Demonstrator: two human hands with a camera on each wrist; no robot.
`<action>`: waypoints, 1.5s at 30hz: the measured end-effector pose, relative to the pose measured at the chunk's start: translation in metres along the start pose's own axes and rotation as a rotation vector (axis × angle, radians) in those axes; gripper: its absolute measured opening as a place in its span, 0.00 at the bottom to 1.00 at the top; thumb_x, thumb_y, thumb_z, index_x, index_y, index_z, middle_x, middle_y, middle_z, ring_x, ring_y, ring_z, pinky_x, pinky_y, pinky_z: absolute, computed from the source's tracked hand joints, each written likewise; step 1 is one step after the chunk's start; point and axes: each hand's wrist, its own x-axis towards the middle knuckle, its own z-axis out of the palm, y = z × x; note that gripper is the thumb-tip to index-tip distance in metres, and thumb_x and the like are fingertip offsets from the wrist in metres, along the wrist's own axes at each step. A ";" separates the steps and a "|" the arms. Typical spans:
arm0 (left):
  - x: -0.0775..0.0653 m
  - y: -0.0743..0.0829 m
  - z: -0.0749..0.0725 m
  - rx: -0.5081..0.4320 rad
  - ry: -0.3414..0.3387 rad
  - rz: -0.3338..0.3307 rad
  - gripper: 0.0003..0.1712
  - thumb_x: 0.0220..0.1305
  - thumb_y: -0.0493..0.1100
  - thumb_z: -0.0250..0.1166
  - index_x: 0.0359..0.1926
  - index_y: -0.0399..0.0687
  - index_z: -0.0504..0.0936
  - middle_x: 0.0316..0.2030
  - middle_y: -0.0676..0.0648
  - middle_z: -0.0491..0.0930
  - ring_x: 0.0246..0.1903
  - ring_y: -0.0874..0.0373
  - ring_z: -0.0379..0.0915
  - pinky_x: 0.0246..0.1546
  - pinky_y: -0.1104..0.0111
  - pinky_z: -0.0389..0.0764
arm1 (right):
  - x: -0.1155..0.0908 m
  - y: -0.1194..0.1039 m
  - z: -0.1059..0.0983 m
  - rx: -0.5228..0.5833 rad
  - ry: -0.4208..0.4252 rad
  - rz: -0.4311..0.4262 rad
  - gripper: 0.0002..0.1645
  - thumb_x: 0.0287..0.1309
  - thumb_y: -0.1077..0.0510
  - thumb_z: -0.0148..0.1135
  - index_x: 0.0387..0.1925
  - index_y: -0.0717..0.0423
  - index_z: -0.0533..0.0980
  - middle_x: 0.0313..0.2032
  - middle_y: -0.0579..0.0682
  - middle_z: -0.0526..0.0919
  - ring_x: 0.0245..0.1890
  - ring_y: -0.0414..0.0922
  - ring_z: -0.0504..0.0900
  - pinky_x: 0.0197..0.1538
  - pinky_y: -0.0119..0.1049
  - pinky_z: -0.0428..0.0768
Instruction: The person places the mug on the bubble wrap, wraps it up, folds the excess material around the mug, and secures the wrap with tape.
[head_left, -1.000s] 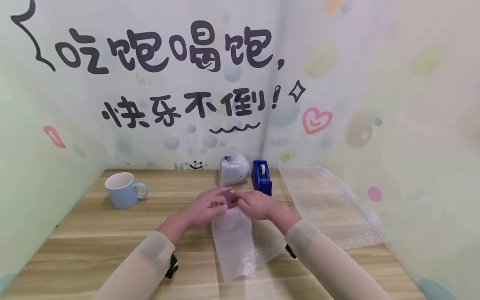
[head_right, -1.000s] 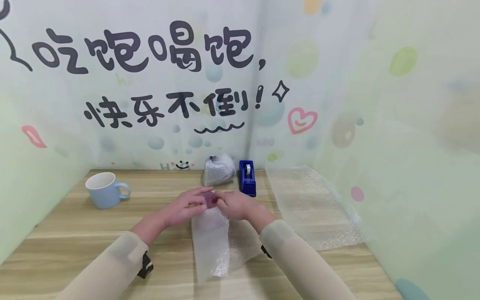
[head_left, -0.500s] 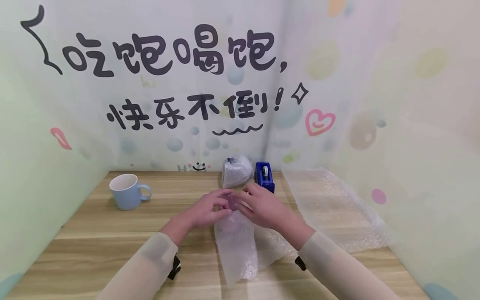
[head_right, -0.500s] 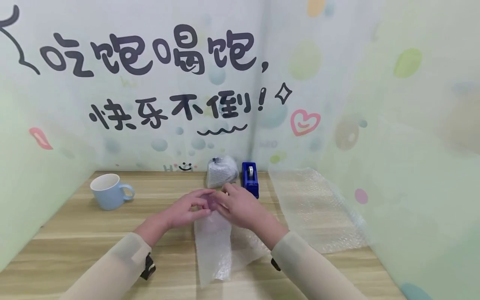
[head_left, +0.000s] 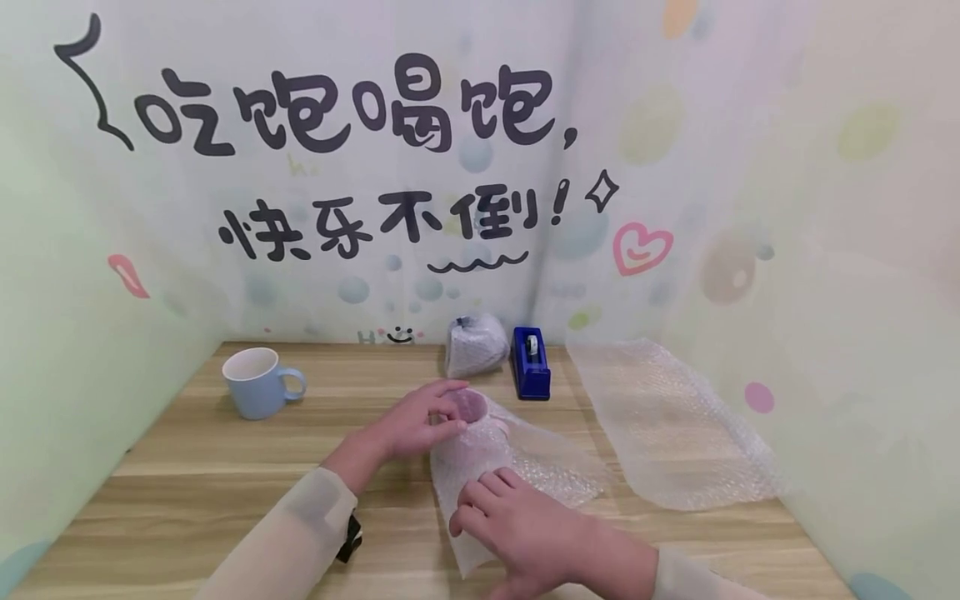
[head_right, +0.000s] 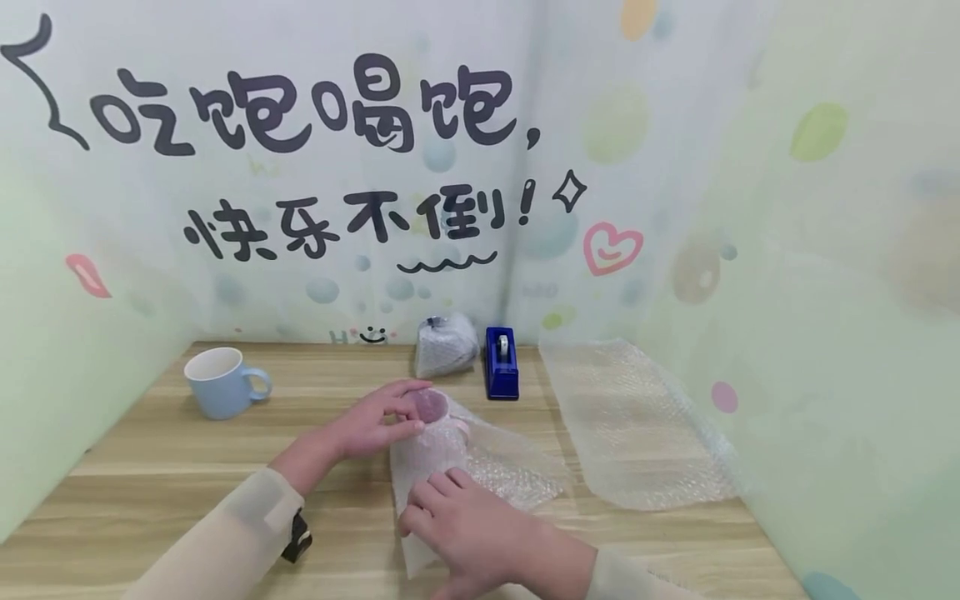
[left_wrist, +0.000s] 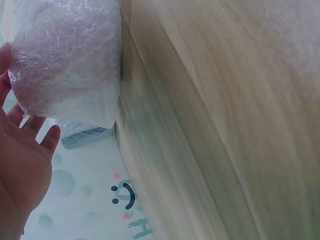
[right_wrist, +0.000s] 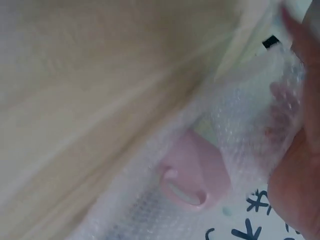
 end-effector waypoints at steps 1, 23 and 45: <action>0.000 0.000 0.000 0.000 0.002 -0.003 0.13 0.76 0.49 0.65 0.33 0.52 0.88 0.79 0.36 0.71 0.79 0.30 0.64 0.79 0.33 0.66 | -0.001 -0.002 0.003 -0.005 0.004 0.002 0.42 0.52 0.21 0.76 0.58 0.39 0.75 0.53 0.38 0.75 0.54 0.37 0.74 0.63 0.36 0.75; -0.005 0.000 0.002 -0.010 -0.030 -0.087 0.21 0.80 0.54 0.62 0.51 0.44 0.95 0.84 0.43 0.64 0.84 0.35 0.56 0.84 0.36 0.58 | 0.014 0.012 0.001 -0.076 0.332 0.001 0.15 0.58 0.50 0.82 0.42 0.40 0.83 0.39 0.33 0.87 0.45 0.36 0.84 0.53 0.35 0.80; -0.005 -0.059 0.025 -0.176 0.080 0.195 0.29 0.73 0.42 0.48 0.67 0.43 0.85 0.84 0.43 0.64 0.84 0.46 0.58 0.85 0.54 0.63 | 0.070 0.072 -0.015 0.018 0.497 0.293 0.08 0.65 0.56 0.79 0.44 0.49 0.88 0.42 0.43 0.93 0.42 0.43 0.91 0.47 0.41 0.88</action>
